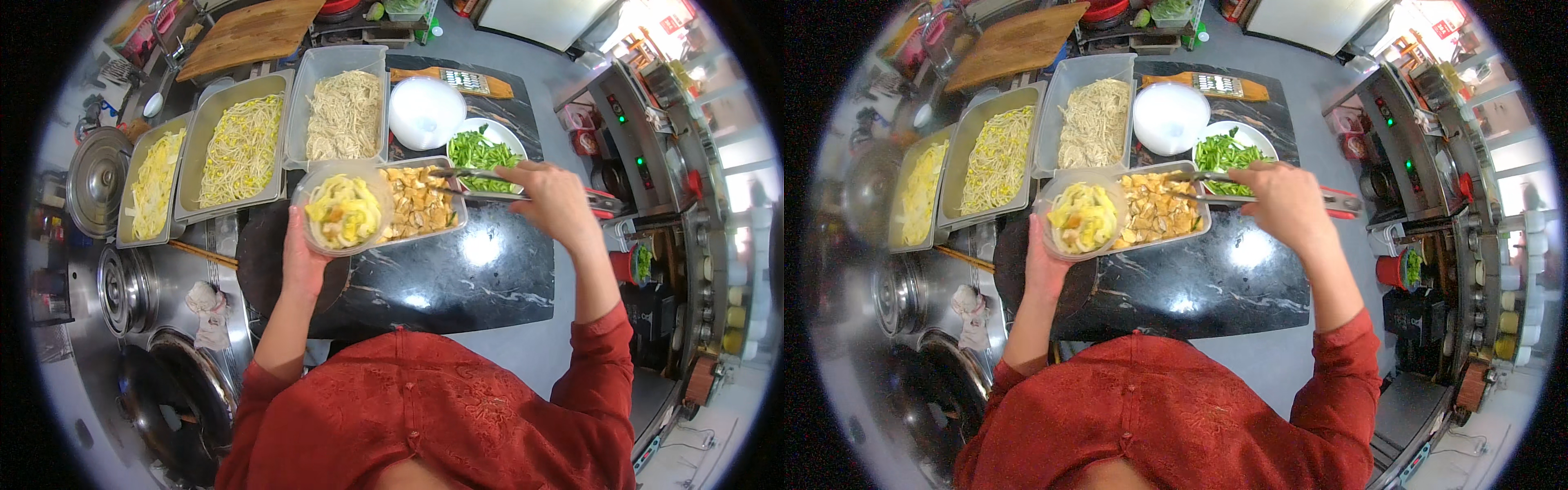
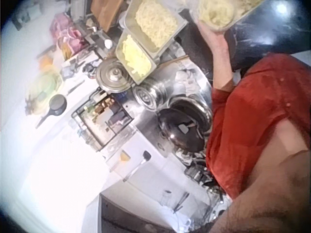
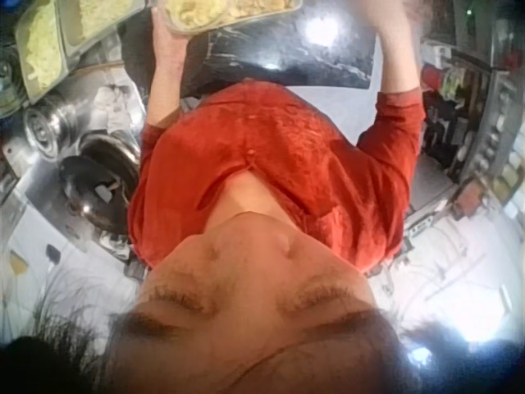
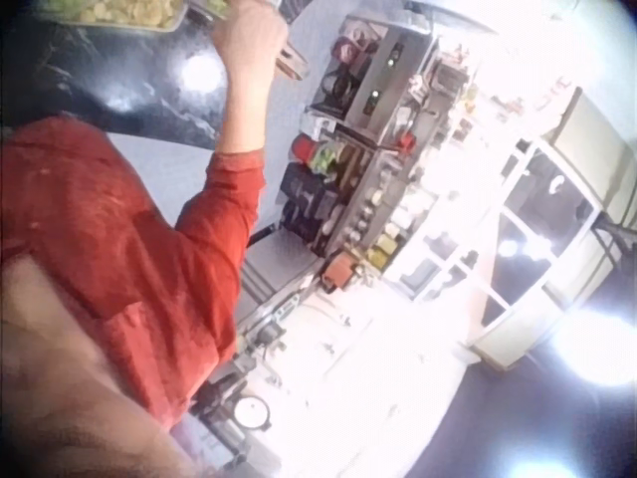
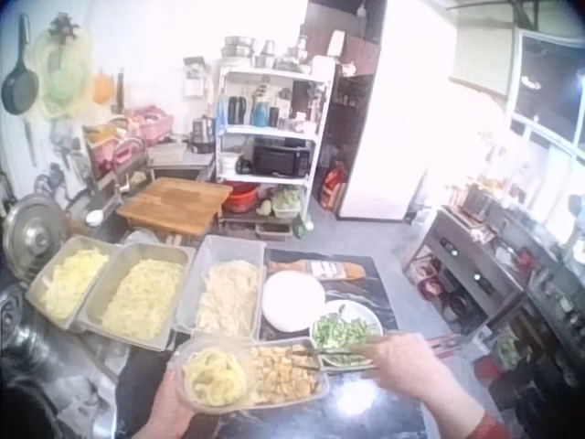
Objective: The person assembles multiple small plastic containers with various prepared ingredients. Using tongs, they transfer bean sprouts, shredded cabbage, green vegetables, and fried tofu from metal trays into the containers, then place the filled containers on the counter.
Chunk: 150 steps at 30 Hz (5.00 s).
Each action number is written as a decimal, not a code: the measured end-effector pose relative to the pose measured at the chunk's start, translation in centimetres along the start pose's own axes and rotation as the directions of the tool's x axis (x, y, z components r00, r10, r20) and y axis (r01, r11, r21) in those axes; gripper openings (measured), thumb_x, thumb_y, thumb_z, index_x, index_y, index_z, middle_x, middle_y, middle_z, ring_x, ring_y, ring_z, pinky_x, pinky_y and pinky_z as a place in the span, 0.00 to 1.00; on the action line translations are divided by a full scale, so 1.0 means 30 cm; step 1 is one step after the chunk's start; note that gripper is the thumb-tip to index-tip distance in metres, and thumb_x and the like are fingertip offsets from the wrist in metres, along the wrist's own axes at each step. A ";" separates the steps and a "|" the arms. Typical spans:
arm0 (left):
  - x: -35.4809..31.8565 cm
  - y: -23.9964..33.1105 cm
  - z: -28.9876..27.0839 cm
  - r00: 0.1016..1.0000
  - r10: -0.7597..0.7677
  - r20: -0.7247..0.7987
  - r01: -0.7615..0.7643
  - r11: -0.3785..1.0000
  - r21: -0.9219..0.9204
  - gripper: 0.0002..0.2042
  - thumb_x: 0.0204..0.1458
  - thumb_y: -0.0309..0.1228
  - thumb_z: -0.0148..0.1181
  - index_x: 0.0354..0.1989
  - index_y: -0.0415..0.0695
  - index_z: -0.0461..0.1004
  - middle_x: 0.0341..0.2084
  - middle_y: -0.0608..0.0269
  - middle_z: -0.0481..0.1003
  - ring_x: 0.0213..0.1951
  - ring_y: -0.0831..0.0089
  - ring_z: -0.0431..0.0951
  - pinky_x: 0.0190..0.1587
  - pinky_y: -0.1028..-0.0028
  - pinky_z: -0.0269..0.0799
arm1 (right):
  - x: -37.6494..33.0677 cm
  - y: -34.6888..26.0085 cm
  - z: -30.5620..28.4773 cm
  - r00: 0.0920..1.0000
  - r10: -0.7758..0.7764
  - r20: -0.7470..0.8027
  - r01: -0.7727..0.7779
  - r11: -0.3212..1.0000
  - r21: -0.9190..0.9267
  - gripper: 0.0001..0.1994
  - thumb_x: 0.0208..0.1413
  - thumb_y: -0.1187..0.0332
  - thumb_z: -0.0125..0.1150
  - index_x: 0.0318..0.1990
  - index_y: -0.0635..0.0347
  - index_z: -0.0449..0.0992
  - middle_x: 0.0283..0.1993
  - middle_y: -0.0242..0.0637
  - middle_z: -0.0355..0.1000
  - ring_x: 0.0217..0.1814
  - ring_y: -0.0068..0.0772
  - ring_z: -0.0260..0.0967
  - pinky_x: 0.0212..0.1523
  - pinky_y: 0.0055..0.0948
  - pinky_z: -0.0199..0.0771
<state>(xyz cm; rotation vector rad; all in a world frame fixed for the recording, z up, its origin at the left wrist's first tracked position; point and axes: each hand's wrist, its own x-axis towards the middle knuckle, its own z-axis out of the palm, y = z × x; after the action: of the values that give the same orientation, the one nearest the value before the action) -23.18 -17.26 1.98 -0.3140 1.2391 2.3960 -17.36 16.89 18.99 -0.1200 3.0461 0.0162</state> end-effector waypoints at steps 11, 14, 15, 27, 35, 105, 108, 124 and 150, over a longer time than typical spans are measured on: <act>-0.030 -0.027 -0.124 0.985 0.139 -0.104 -0.140 0.990 0.000 0.28 0.70 0.50 0.46 0.71 0.44 0.61 0.66 0.58 0.68 0.65 0.64 0.71 0.61 0.59 0.74 | 0.053 -0.032 0.205 0.997 0.014 0.079 -0.018 0.999 0.043 0.23 0.45 0.68 0.74 0.54 0.48 0.82 0.45 0.37 0.80 0.46 0.43 0.79 0.45 0.41 0.79; -0.027 -0.048 -0.118 0.975 0.190 -0.113 -0.187 0.982 0.036 0.26 0.70 0.46 0.49 0.69 0.44 0.62 0.64 0.58 0.70 0.63 0.66 0.74 0.59 0.63 0.77 | -0.001 -0.027 0.084 1.000 -0.016 -0.024 0.019 0.988 0.155 0.23 0.45 0.68 0.74 0.53 0.49 0.83 0.43 0.37 0.80 0.44 0.44 0.80 0.44 0.40 0.79; -0.028 -0.055 -0.110 0.971 0.209 -0.114 -0.206 0.978 0.038 0.25 0.70 0.45 0.50 0.69 0.44 0.63 0.63 0.58 0.70 0.62 0.67 0.74 0.59 0.64 0.77 | -0.018 -0.028 0.042 0.999 -0.022 -0.043 0.031 0.979 0.202 0.23 0.45 0.67 0.74 0.53 0.49 0.83 0.42 0.37 0.80 0.43 0.44 0.80 0.44 0.40 0.79; -0.014 -0.042 0.021 0.999 0.049 0.008 -0.049 0.999 -0.010 0.25 0.71 0.48 0.47 0.68 0.44 0.64 0.61 0.60 0.72 0.60 0.70 0.76 0.59 0.66 0.77 | -0.041 -0.143 -0.075 0.994 -0.010 -0.106 0.039 0.961 0.274 0.31 0.41 0.72 0.77 0.58 0.54 0.80 0.45 0.40 0.79 0.38 0.41 0.76 0.40 0.37 0.74; 0.007 -0.058 -0.026 0.990 0.081 0.119 -0.085 0.996 0.027 0.32 0.72 0.52 0.40 0.74 0.40 0.55 0.71 0.57 0.62 0.70 0.66 0.63 0.72 0.63 0.59 | -0.062 -0.109 -0.104 0.988 0.007 -0.152 0.032 0.966 0.256 0.30 0.42 0.73 0.76 0.58 0.55 0.80 0.45 0.39 0.79 0.38 0.41 0.76 0.40 0.36 0.74; 0.413 0.373 -0.076 0.959 0.227 0.170 -0.214 0.972 -0.094 0.38 0.66 0.62 0.43 0.74 0.44 0.52 0.69 0.54 0.63 0.67 0.60 0.69 0.62 0.51 0.74 | 0.505 -0.426 -0.252 0.923 -0.331 -0.195 0.334 0.942 -0.020 0.23 0.44 0.67 0.75 0.52 0.48 0.82 0.44 0.34 0.81 0.42 0.41 0.81 0.43 0.39 0.82; 0.421 0.373 -0.077 0.961 0.237 0.145 -0.227 0.970 -0.086 0.39 0.66 0.63 0.43 0.75 0.45 0.51 0.70 0.55 0.62 0.69 0.60 0.66 0.65 0.50 0.70 | 0.498 -0.410 -0.245 0.932 -0.258 -0.256 0.298 0.945 0.134 0.21 0.45 0.68 0.75 0.51 0.50 0.83 0.43 0.37 0.82 0.43 0.44 0.81 0.44 0.38 0.81; 0.421 0.397 -0.090 0.954 0.296 -0.049 -0.297 0.954 -0.032 0.37 0.67 0.61 0.40 0.75 0.47 0.52 0.69 0.53 0.62 0.69 0.54 0.66 0.64 0.42 0.71 | 0.462 -0.255 -0.156 0.873 0.273 -0.405 0.154 0.633 0.759 0.26 0.52 0.79 0.72 0.61 0.61 0.78 0.42 0.31 0.80 0.38 0.14 0.71 0.38 0.18 0.71; 0.369 0.363 -0.065 0.967 0.238 0.087 -0.235 0.971 -0.042 0.40 0.65 0.64 0.42 0.74 0.45 0.53 0.69 0.53 0.64 0.67 0.57 0.69 0.63 0.49 0.74 | 0.597 -0.498 -0.243 0.974 -0.138 -0.181 0.150 0.987 0.054 0.21 0.46 0.67 0.74 0.52 0.54 0.83 0.44 0.41 0.82 0.40 0.46 0.81 0.42 0.40 0.81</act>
<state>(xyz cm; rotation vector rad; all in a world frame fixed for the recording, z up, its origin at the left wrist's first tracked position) -38.05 -21.51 4.47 -0.0664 1.2603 2.6001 -34.64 0.48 24.48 -0.3563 3.2014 -0.1133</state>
